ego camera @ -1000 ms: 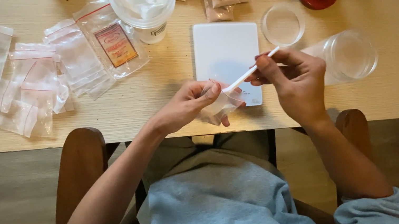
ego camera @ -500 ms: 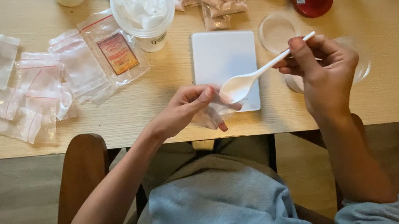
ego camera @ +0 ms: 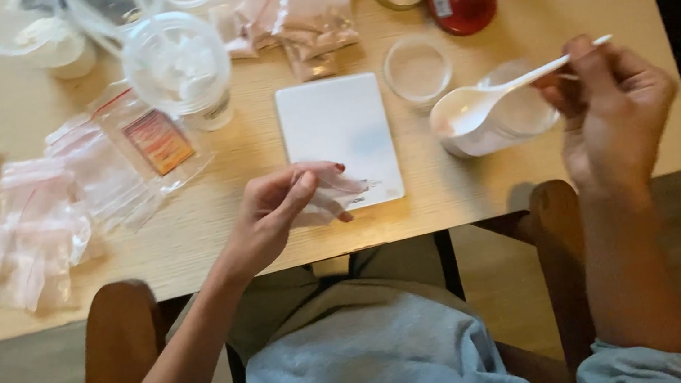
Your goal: Portioning powder into small plastic bags using a spoon and a digital scale for precise measurement.
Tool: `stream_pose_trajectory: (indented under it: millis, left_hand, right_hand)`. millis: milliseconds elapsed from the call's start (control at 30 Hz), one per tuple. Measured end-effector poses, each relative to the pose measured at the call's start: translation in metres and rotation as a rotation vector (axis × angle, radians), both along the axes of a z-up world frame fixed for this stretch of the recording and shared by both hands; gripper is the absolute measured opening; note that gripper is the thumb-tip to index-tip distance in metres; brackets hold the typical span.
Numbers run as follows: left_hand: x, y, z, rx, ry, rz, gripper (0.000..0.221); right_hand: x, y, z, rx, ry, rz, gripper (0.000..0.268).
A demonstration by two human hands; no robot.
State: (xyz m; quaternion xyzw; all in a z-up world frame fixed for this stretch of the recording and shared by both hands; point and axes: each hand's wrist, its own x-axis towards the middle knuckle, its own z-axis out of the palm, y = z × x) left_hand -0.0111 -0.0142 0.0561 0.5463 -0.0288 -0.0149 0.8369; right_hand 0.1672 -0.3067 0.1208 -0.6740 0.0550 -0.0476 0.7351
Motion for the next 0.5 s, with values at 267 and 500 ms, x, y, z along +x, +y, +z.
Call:
stream_pose_trajectory:
  millis: [267, 500]
  left_hand:
    - [0.017, -0.010, 0.000, 0.247, -0.035, 0.086, 0.028]
    - [0.041, -0.019, -0.014, 0.196, -0.009, 0.078, 0.030]
  right_hand:
    - [0.017, -0.082, -0.018, -0.367, -0.336, -0.079, 0.019]
    - [-0.015, -0.072, -0.003, -0.930, -0.901, 0.323, 0.008]
